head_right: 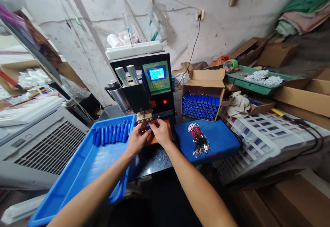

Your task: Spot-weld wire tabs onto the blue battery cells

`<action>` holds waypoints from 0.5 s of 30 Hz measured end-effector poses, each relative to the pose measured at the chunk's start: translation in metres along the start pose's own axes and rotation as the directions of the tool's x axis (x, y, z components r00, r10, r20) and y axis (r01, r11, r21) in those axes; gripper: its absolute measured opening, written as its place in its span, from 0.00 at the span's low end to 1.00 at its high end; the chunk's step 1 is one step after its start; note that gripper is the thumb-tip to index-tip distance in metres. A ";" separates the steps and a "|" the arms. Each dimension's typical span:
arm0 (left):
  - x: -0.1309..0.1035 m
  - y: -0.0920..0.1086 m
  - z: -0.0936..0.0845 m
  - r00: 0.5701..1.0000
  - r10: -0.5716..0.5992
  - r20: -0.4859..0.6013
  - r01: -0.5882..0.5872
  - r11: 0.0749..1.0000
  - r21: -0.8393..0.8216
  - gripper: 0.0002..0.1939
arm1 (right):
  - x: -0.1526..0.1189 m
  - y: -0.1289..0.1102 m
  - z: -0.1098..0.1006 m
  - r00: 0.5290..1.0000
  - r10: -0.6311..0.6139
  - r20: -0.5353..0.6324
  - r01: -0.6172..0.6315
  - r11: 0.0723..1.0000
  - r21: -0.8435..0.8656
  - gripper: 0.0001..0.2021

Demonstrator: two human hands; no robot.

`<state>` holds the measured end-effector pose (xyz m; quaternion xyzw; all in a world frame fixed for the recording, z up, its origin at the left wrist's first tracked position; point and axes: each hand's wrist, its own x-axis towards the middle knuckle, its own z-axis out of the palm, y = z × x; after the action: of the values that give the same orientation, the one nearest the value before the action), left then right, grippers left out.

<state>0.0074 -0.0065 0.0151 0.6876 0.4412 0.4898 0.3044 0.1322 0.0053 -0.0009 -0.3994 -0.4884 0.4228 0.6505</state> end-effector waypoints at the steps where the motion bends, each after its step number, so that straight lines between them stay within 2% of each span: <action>1: 0.000 0.000 0.000 1.000 -0.003 -0.003 0.003 1.000 -0.001 0.11 | 0.000 0.000 0.000 1.000 0.002 -0.001 -0.002 1.000 0.000 0.12; 15: 0.002 -0.006 0.002 1.000 -0.021 0.007 0.021 1.000 -0.022 0.13 | 0.002 0.008 -0.004 1.000 0.000 0.030 0.000 1.000 -0.006 0.11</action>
<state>0.0076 -0.0021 0.0104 0.6811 0.4420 0.4892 0.3185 0.1353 0.0092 -0.0085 -0.3948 -0.4995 0.4273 0.6420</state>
